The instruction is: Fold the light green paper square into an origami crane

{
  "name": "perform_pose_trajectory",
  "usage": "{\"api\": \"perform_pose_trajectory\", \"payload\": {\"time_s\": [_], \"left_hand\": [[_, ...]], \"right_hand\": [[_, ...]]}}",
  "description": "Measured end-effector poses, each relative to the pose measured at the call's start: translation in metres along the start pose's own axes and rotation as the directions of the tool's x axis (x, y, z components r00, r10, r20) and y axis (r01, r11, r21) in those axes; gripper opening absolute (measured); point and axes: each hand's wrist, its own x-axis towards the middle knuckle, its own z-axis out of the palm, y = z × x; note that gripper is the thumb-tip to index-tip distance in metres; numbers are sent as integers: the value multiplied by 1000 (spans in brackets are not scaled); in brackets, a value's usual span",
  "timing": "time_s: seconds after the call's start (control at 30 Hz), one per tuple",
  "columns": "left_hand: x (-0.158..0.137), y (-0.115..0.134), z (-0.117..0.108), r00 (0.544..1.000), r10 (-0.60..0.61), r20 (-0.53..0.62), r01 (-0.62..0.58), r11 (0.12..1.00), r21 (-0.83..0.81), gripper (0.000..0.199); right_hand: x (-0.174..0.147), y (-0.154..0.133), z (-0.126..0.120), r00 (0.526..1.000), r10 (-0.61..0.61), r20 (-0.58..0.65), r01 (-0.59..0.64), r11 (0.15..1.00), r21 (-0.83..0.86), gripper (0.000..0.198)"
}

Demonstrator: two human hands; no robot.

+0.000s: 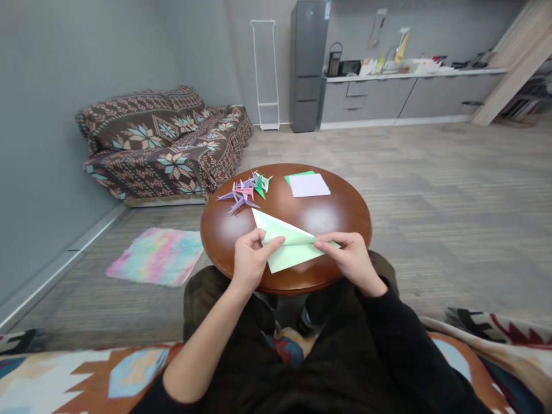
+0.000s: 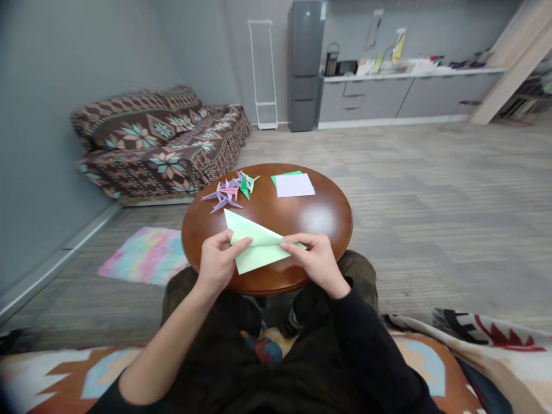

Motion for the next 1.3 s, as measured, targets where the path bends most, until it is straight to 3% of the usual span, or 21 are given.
{"api": "perform_pose_trajectory", "payload": {"time_s": [0.27,0.63,0.8,0.9,1.0,1.07,1.17,1.23,1.3], "left_hand": [[-5,3,8,985,98,-142,-88,993,76,35],[6,-7,0,953,67,-297,-95,992,-83,38],[7,-7,-2,937,40,-346,-97,984,-148,38],[2,-5,4,932,93,-351,-126,990,-70,37],[-7,-1,18,929,170,-328,-177,984,7,35],[-12,1,26,938,196,-286,-202,979,9,37],[-14,-1,31,960,177,-217,-194,979,-60,59],[-10,-5,26,975,155,-158,-170,982,-83,87],[-2,-9,16,981,145,-127,-155,985,-70,97]], "right_hand": [[-5,-3,14,988,-6,-154,21,995,97,18],[-5,0,7,994,57,-89,-37,976,214,16],[-5,1,4,982,84,-167,-24,944,329,25],[-7,2,17,988,136,-73,-90,891,445,60],[-9,0,38,979,193,65,-200,856,477,50],[-8,-1,49,977,209,42,-200,830,521,41],[-1,3,52,971,226,-79,-147,823,548,35],[7,10,48,968,233,-94,-152,843,516,33],[16,19,41,969,218,-113,-140,868,476,33]]}}
